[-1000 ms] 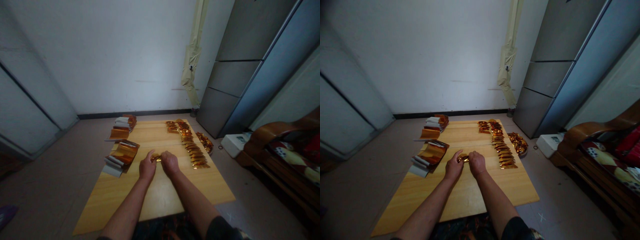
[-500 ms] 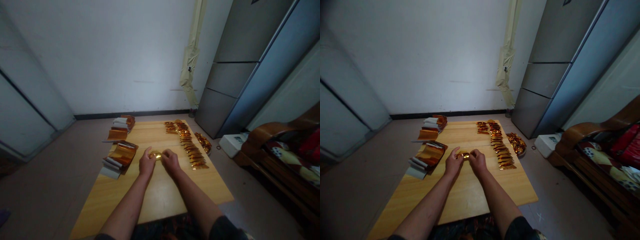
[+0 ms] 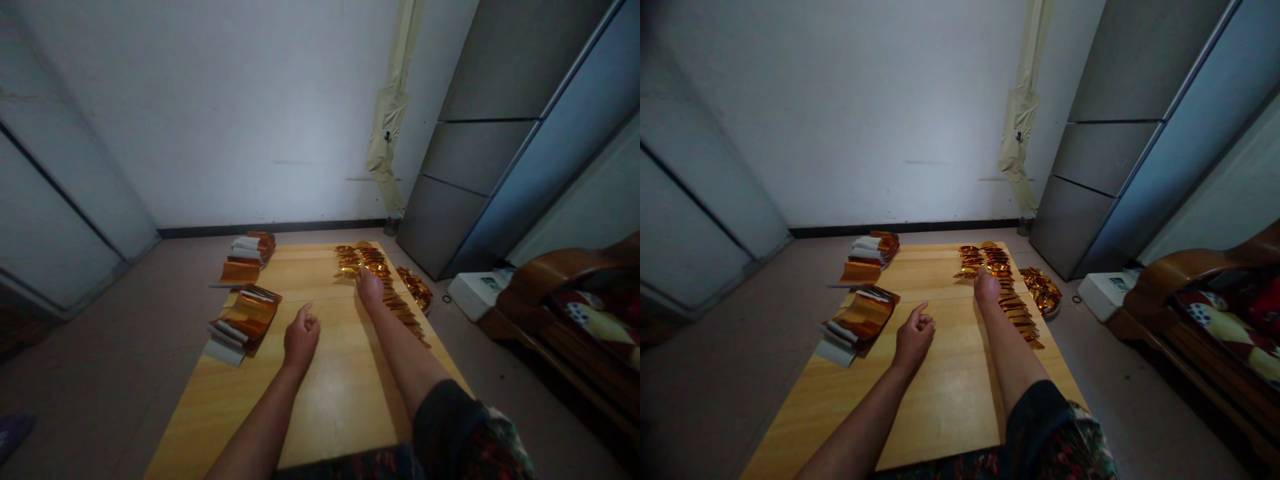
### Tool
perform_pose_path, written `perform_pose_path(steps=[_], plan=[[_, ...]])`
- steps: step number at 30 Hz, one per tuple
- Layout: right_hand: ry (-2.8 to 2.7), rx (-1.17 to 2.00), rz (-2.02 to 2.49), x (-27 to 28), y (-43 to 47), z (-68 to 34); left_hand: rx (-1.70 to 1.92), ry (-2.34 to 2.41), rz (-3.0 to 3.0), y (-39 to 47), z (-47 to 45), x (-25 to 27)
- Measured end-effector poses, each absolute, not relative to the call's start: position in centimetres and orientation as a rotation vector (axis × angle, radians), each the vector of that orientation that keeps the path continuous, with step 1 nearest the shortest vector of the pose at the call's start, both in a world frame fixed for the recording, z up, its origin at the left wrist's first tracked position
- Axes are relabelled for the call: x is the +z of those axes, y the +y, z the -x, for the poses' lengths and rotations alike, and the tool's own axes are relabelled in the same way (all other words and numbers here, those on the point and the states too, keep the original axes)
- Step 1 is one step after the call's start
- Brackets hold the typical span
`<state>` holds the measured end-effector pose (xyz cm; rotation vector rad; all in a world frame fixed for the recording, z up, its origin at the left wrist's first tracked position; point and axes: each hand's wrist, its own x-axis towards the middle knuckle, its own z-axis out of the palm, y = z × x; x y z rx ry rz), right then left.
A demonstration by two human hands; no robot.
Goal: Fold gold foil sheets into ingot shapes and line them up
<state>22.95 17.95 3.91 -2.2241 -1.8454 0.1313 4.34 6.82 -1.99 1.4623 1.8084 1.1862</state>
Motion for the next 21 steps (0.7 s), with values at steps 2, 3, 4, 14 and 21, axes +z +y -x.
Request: perform_pose_path(steps=[2,3,4,14,21], plan=[[-1.896,0.119,2.286,3.9,18.9,-23.3,1.174,1.821,-1.492,6.8,-4.3,-2.1],[-1.915,0.115,2.304,3.8,19.2,-23.3,1.162,1.828,-1.506,6.8,-4.3,-2.1],[-1.930,0.113,2.318,3.6,19.4,-23.4,1.149,1.834,-1.518,6.8,-4.3,-2.1],[-1.971,0.006,2.284,3.3,20.7,-23.8,1.039,1.880,-1.543,6.5,-4.5,-1.6],[-1.970,-0.061,2.302,3.0,21.5,-24.1,1.026,1.888,-1.555,6.3,-4.5,-1.3]])
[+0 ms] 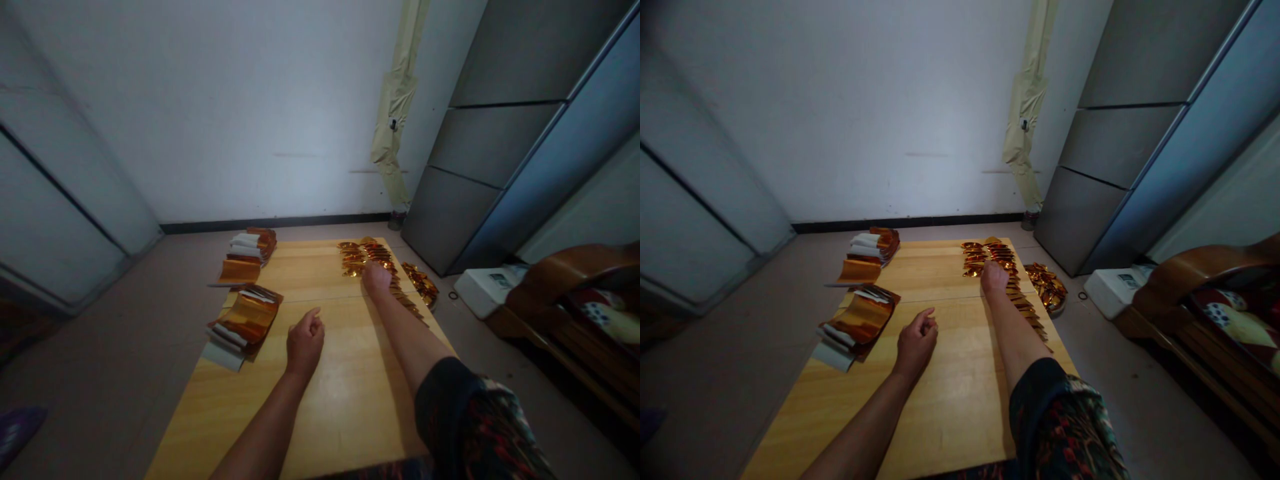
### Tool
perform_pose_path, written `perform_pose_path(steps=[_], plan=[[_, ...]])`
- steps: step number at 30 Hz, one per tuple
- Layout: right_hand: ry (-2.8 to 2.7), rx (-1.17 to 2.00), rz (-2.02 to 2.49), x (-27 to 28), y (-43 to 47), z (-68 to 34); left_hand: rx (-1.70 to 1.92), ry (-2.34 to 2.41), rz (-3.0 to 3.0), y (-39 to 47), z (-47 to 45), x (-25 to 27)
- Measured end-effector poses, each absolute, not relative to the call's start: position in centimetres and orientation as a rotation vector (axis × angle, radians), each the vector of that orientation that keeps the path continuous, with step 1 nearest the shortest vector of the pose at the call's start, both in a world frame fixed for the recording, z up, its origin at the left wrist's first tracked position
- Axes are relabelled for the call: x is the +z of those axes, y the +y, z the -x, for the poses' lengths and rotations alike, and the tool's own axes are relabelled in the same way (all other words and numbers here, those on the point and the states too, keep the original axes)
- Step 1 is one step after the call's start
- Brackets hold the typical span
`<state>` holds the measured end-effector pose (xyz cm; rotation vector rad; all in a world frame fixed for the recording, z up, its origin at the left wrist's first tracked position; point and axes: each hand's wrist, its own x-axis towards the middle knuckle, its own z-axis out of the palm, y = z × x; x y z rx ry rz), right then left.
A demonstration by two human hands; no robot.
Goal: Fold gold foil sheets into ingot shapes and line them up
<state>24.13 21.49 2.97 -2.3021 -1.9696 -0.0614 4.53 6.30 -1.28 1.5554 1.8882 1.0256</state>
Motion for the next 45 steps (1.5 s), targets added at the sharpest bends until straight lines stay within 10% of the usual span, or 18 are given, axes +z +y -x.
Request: perform_pose_path(steps=[45], plan=[[-2.399,-0.047,1.827,-0.3,9.9,-17.3,1.141,1.778,-1.858,6.4,-4.3,-1.9]])
